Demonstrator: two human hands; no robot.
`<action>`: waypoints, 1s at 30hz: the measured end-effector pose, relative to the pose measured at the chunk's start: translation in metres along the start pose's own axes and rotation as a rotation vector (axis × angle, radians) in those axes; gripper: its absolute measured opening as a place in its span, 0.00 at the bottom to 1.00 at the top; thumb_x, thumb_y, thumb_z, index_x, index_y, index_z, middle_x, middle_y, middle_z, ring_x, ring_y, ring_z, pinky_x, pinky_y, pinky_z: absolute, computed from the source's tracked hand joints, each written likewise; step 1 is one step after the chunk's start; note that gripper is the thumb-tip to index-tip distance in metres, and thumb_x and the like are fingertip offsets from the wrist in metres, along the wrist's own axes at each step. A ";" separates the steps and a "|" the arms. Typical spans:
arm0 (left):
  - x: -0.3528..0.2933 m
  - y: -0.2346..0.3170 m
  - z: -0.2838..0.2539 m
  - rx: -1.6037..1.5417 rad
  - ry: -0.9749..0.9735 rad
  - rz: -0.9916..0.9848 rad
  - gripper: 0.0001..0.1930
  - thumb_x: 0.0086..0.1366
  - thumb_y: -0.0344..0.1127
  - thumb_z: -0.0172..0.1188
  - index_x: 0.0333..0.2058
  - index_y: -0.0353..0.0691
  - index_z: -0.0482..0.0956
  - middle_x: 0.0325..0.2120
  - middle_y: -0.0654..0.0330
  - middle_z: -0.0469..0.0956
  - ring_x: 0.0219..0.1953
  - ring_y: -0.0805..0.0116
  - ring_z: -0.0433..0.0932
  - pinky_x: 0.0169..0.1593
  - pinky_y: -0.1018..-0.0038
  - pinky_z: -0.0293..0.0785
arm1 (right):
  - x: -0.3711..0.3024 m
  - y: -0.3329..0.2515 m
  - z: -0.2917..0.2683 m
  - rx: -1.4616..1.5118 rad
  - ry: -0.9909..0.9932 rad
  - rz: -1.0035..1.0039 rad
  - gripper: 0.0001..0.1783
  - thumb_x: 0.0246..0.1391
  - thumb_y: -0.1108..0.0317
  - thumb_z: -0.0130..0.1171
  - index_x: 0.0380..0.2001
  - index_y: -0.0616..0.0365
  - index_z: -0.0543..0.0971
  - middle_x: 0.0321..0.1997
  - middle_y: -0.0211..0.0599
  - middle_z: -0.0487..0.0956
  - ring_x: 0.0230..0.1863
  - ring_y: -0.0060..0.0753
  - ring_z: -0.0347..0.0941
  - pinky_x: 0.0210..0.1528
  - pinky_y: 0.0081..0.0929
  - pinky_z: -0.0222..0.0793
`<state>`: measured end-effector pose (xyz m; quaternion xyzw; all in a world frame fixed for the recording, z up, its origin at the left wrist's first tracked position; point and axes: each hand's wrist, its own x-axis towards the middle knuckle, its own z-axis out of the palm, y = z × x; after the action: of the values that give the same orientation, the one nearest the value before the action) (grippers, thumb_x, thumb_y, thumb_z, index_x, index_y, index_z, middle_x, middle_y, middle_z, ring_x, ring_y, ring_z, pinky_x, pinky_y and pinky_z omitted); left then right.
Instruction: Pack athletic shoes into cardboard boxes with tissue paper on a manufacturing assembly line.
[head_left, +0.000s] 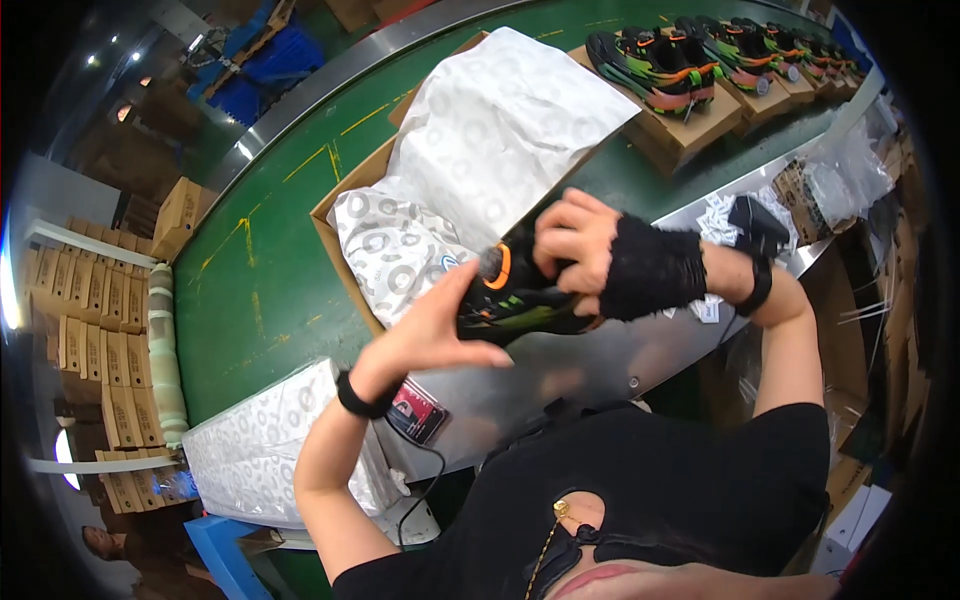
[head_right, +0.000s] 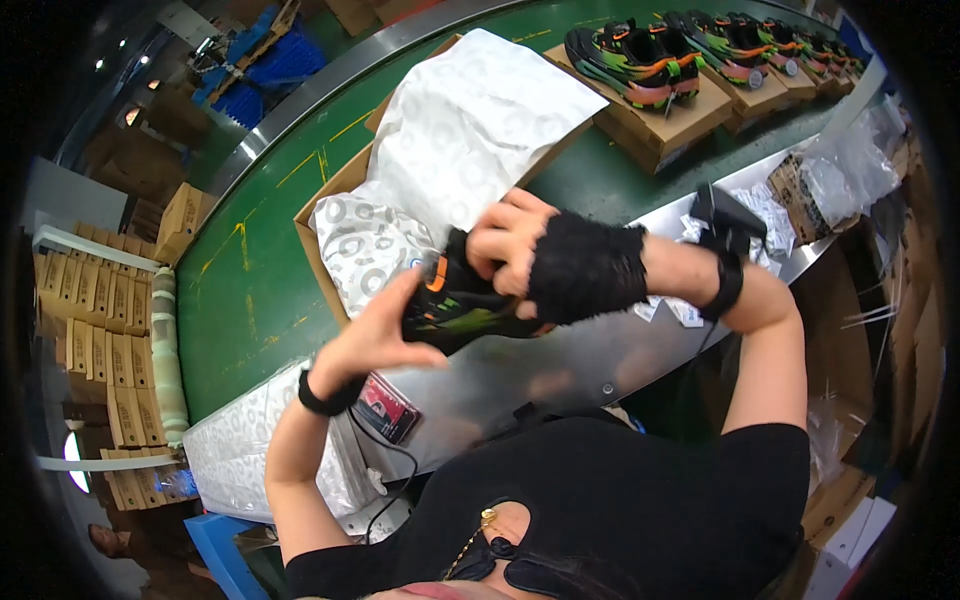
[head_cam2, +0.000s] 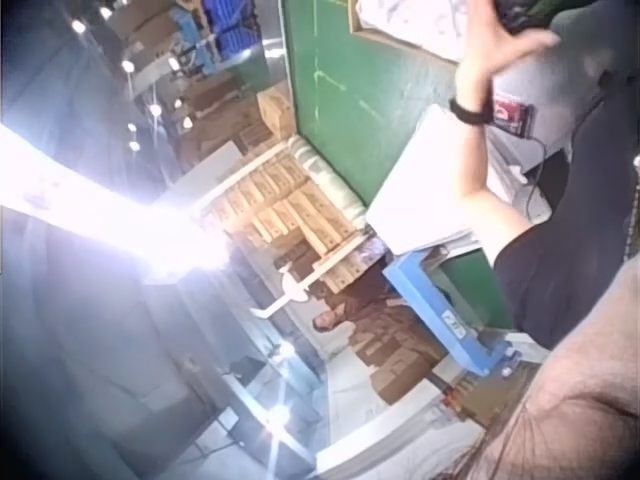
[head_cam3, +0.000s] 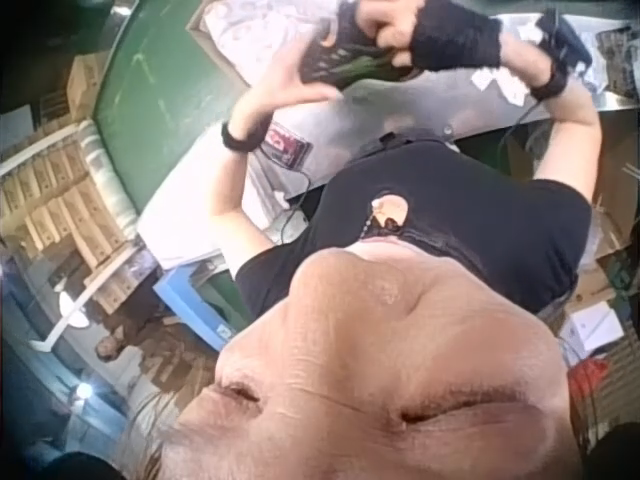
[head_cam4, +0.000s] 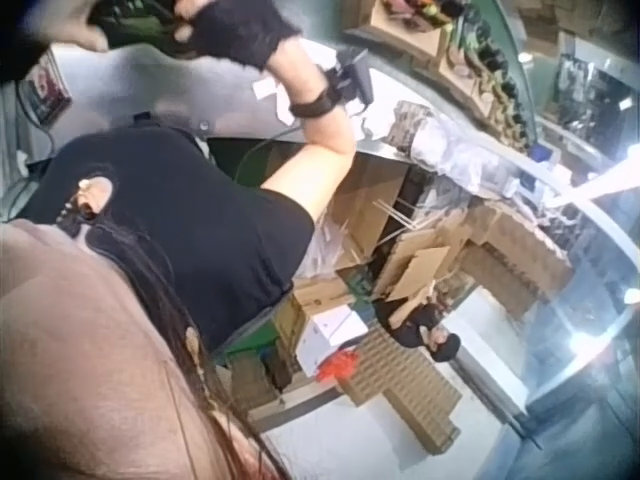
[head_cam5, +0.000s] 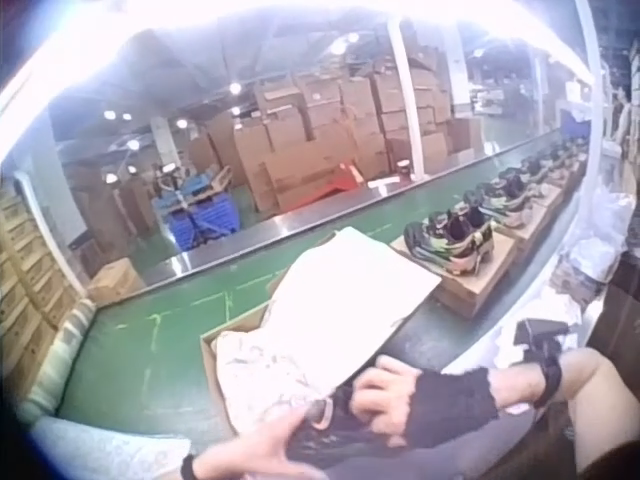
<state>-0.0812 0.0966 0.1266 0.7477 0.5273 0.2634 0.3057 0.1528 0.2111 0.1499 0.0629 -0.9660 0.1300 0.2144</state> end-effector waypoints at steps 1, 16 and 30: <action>0.000 0.012 0.008 0.161 0.084 0.045 0.43 0.37 0.45 0.71 0.51 0.32 0.60 0.42 0.45 0.68 0.45 0.53 0.70 0.46 0.68 0.67 | 0.011 0.003 -0.010 0.045 -0.033 0.005 0.09 0.18 0.66 0.59 0.08 0.58 0.73 0.31 0.32 0.69 0.43 0.38 0.64 0.44 0.36 0.58; 0.060 -0.149 -0.016 -1.251 0.742 -0.662 0.30 0.59 0.53 0.51 0.50 0.34 0.59 0.45 0.50 0.68 0.44 0.55 0.71 0.43 0.51 0.68 | -0.014 0.048 0.117 1.025 -0.009 0.822 0.33 0.43 0.52 0.60 0.49 0.60 0.66 0.47 0.41 0.72 0.47 0.32 0.69 0.48 0.28 0.66; -0.045 -0.147 -0.065 -0.877 1.084 -0.498 0.27 0.61 0.51 0.45 0.47 0.29 0.61 0.45 0.49 0.66 0.43 0.57 0.69 0.42 0.58 0.67 | 0.055 0.088 0.167 -0.230 0.545 0.616 0.31 0.37 0.72 0.52 0.52 0.50 0.63 0.55 0.39 0.63 0.54 0.42 0.59 0.49 0.43 0.56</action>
<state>-0.2335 0.1029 0.0592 0.1802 0.6047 0.7050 0.3238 0.0211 0.2456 0.0079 -0.2897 -0.8558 0.0912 0.4187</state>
